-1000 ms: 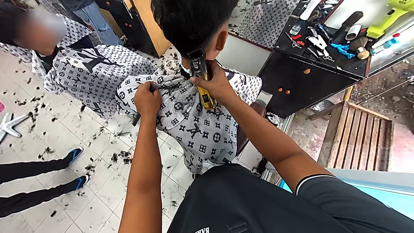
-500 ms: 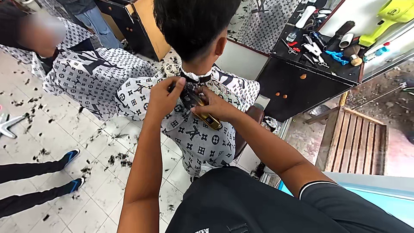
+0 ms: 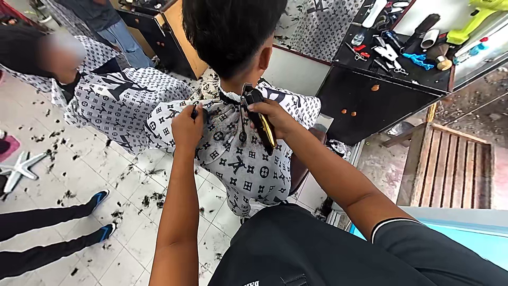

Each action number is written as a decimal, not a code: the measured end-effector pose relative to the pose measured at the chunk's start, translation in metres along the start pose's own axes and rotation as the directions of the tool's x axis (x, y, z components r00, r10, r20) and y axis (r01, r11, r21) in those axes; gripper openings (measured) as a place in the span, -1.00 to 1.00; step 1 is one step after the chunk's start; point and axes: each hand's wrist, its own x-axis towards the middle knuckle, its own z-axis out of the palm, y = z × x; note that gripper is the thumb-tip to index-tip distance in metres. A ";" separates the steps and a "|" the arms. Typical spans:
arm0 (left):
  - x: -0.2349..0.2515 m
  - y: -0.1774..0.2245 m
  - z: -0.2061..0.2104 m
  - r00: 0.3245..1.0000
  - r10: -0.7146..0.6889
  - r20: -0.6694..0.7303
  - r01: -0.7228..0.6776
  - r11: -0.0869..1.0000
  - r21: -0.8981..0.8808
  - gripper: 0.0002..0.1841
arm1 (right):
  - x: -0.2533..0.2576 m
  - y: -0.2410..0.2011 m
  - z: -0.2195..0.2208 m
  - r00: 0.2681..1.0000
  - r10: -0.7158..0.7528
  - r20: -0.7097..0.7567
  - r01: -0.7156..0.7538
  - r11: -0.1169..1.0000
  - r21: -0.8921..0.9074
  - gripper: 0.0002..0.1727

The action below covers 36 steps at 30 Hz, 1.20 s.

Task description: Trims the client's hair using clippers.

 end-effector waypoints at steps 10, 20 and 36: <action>-0.006 -0.008 0.022 0.993 -0.120 0.002 0.119 0.988 0.097 -0.40 | 0.016 -0.019 -0.006 0.978 -0.208 0.034 0.200 0.863 -0.463 -0.22; -0.008 -0.009 0.023 0.994 -0.110 -0.019 0.111 0.989 0.094 -0.40 | 0.025 -0.021 -0.007 0.958 -0.287 0.013 0.236 0.760 -0.606 -0.12; -0.007 -0.010 0.024 0.992 -0.126 -0.025 0.128 0.989 0.076 -0.41 | 0.020 -0.030 -0.012 0.958 -0.287 0.017 0.224 0.706 -0.672 -0.11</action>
